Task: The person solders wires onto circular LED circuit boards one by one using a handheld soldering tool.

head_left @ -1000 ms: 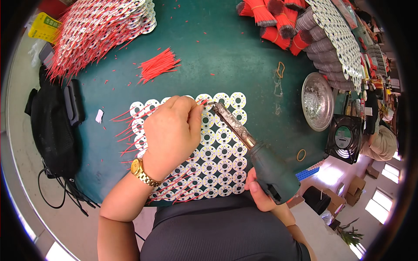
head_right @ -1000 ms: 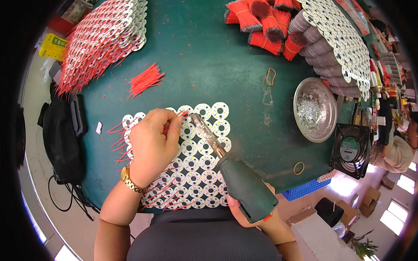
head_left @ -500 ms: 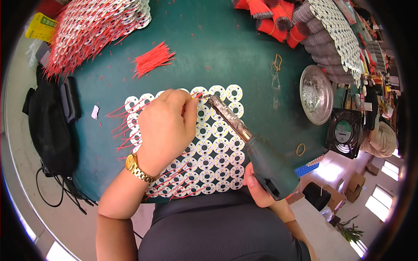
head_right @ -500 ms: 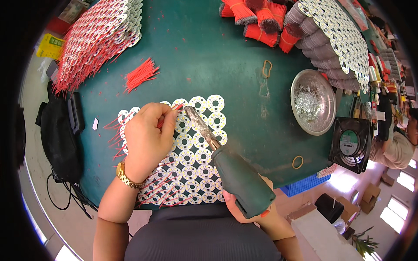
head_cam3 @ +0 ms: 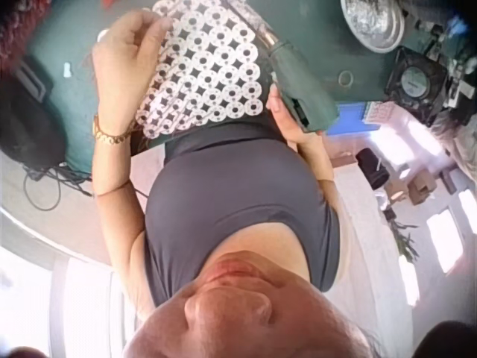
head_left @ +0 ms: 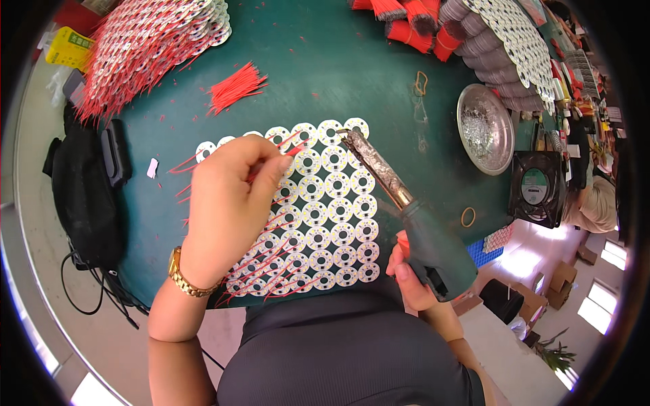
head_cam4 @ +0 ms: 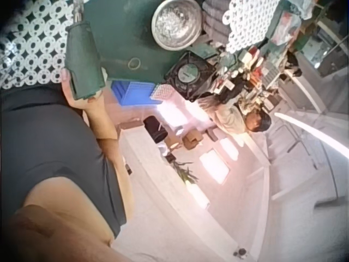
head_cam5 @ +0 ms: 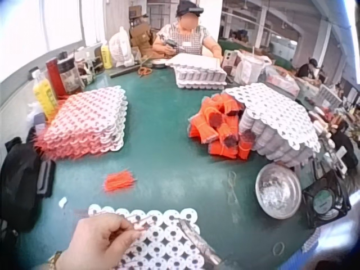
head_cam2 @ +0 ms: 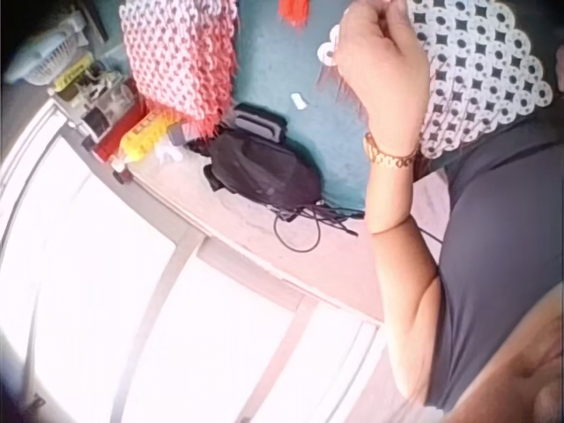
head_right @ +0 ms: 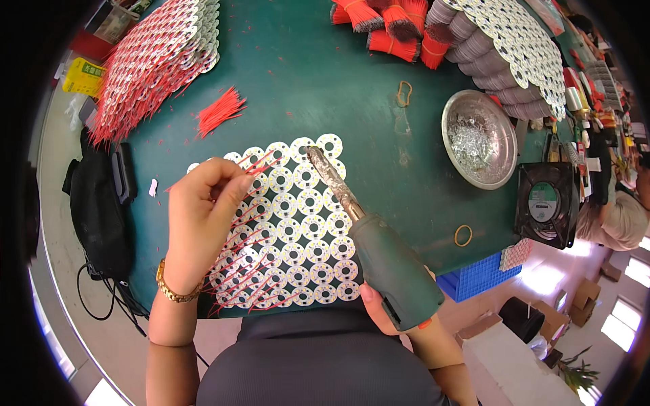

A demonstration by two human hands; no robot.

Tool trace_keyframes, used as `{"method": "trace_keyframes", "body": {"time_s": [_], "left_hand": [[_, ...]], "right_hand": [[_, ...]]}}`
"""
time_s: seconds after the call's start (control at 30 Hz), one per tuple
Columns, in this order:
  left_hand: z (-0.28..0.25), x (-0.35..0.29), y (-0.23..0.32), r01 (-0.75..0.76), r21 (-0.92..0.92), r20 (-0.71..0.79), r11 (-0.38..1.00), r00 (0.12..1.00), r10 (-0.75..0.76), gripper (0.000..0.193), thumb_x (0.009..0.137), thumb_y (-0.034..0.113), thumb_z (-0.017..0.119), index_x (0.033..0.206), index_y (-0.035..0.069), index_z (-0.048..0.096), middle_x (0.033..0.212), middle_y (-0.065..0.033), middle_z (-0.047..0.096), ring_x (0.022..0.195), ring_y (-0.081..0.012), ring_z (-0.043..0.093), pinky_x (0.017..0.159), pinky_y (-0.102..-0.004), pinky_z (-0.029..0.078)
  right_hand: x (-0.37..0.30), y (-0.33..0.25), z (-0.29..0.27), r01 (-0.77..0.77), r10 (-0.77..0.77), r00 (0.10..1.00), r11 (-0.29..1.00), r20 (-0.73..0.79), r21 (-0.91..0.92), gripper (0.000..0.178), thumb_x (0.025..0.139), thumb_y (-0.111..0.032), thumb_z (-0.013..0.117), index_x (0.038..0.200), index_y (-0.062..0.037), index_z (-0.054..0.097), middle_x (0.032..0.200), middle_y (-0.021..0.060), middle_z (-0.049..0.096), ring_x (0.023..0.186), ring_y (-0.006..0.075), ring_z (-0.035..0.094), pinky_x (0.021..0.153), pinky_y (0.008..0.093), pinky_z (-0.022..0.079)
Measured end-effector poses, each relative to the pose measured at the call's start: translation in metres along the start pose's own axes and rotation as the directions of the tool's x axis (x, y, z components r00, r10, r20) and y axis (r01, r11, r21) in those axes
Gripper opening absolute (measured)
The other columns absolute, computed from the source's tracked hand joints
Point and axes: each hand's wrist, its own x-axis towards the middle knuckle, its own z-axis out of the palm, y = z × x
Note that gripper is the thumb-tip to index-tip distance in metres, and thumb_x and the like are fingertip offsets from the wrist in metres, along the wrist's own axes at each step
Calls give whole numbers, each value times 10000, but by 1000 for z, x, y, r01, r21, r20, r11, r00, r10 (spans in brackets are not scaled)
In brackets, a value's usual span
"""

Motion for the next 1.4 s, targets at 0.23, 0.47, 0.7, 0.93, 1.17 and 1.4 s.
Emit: {"method": "trace_keyframes", "body": {"time_s": [0.23,0.47,0.7,0.93,1.17,1.4], "left_hand": [[30,-4,-16,-91,293,-20,952,995,101,157,882,129,638,795,17,573,743,-147,599,676,-337,590,600,-422,448],[33,-6,-19,-116,252,-47,961,990,131,147,869,124,641,786,29,566,751,-138,602,649,-324,593,558,-420,447],[30,-8,-22,-145,297,-61,944,984,170,137,879,128,624,798,32,570,760,-139,607,659,-327,598,575,-419,462],[34,-8,-27,-173,320,-99,932,972,214,143,878,147,632,792,55,564,669,-121,601,577,-303,597,521,-415,454],[36,-7,-27,-152,332,-131,931,970,205,147,843,120,667,748,34,594,627,-107,594,546,-261,583,513,-372,433],[37,-6,-28,-164,347,-125,923,968,219,140,804,108,685,734,42,584,644,-101,600,552,-264,586,516,-376,435]], "right_hand": [[6,-7,8,-28,19,998,989,-68,-145,205,712,-100,693,910,-49,677,833,84,669,698,277,651,647,337,533],[7,-7,9,159,-159,986,987,51,4,423,860,-70,632,1264,15,538,1117,141,583,716,159,582,604,301,498],[8,-11,15,5,-3,1000,991,-18,134,482,869,-112,626,1306,29,479,799,116,592,655,154,579,563,268,460],[4,-5,15,-29,33,999,980,-19,196,477,875,-113,611,1304,30,461,742,94,555,631,148,557,568,270,462],[4,-12,14,-68,69,998,979,-1,193,435,873,-105,614,1273,10,489,756,93,566,643,141,564,559,268,463],[0,-8,14,-4,4,1000,1000,26,24,356,871,-69,620,1210,-3,530,782,69,583,657,123,587,579,264,494]]}}
